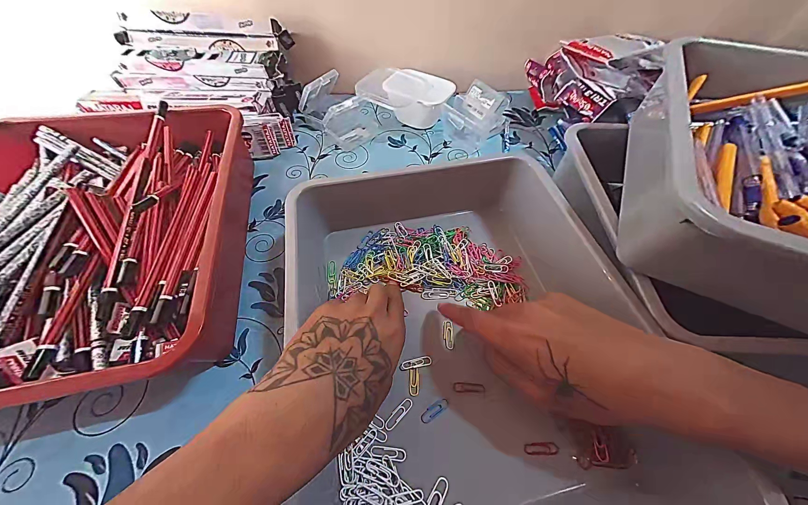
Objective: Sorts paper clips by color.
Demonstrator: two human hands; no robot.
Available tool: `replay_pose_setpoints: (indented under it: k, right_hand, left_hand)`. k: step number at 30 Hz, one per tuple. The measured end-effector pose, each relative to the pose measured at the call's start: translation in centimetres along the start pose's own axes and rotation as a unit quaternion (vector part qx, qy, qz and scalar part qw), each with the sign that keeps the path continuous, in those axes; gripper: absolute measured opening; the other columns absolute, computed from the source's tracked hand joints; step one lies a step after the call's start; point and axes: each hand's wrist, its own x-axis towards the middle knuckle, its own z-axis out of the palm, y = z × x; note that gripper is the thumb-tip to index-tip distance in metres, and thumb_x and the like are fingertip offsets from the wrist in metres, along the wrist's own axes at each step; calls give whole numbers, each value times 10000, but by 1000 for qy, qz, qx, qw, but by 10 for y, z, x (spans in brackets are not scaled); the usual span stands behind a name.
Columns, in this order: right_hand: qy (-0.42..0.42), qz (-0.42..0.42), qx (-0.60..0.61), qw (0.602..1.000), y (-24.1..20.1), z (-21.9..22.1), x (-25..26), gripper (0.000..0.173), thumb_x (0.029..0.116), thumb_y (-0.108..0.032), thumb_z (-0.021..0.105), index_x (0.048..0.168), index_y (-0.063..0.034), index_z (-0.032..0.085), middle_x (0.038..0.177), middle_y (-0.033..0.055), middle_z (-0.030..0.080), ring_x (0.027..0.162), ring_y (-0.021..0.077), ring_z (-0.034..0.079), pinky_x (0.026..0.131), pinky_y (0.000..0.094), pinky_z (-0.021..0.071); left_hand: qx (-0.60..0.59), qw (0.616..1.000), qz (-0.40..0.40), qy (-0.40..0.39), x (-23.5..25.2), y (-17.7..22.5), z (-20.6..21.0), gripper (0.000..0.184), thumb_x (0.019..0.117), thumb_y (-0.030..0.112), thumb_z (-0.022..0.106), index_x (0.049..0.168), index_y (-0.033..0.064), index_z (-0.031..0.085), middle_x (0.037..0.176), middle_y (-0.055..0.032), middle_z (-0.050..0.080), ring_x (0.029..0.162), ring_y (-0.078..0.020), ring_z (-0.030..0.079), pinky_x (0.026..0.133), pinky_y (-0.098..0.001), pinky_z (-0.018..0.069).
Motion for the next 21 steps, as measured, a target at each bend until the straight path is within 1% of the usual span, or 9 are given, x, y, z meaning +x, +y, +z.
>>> replay_pose_setpoints:
  k: [1,3,4,5,6,8,11,15,21]
  right_hand:
    - [-31,34,-14,999,1,-4,2,459,1015,-154,462,1460,-63,530,686,23,575,583,188,574,512,345,430]
    - [-76,63,-8,995,3,-10,7,447,1038,-158,470,1480,-109,519,705,35,589,616,203,587,546,367,434]
    - [-85,55,4,995,4,-12,8,453,1028,-143,486,1479,-135,531,708,38,594,620,205,587,553,372,438]
    - [-85,36,28,995,3,-11,7,451,1011,-122,499,1456,-154,562,704,39,594,613,202,577,553,374,437]
    - [-77,11,52,996,3,-10,6,436,996,-110,495,1418,-163,593,693,31,577,593,184,553,534,359,423]
    - [-22,-26,54,998,4,-3,3,429,971,-117,483,1369,-151,639,675,12,573,565,156,539,503,328,406]
    - [44,10,0,999,8,3,1,457,976,-165,467,1402,-159,633,617,-43,524,518,104,500,464,282,364]
    - [-34,78,-13,996,6,-8,3,482,1027,-180,476,1505,-157,529,636,-17,550,560,138,533,515,317,395]
    - [-51,80,-12,995,3,-9,6,488,1034,-197,463,1518,-156,494,629,-22,531,554,135,530,510,316,386]
  left_hand:
    - [-16,998,15,54,0,-2,8,371,1027,65,500,1382,-27,558,1188,-178,625,1042,-304,652,838,-379,526]
    - [-44,997,-4,67,-7,7,5,393,1058,81,478,1441,14,536,1267,-165,633,1129,-301,634,924,-386,500]
    - [-41,985,40,160,-3,0,24,406,1017,72,504,1414,14,568,1131,-165,661,1001,-308,669,821,-398,530]
    - [-30,945,108,306,9,-10,50,441,917,73,561,1347,7,638,907,-138,659,761,-289,678,608,-382,529]
    - [-28,917,144,372,17,-15,64,476,879,86,582,1346,20,646,837,-112,641,669,-266,656,524,-362,501]
    - [-29,922,153,355,16,-17,69,477,903,91,594,1378,42,618,898,-118,646,711,-264,654,543,-349,492]
    - [-23,943,149,296,8,-16,65,463,946,78,577,1407,39,596,1007,-164,662,794,-293,675,600,-367,513]
    - [-23,922,180,343,4,-13,75,477,933,72,539,1402,35,614,868,-153,617,650,-289,622,510,-365,462]
    - [9,915,182,359,-7,-13,87,434,899,54,516,1294,43,697,837,-142,613,647,-290,623,500,-362,451]
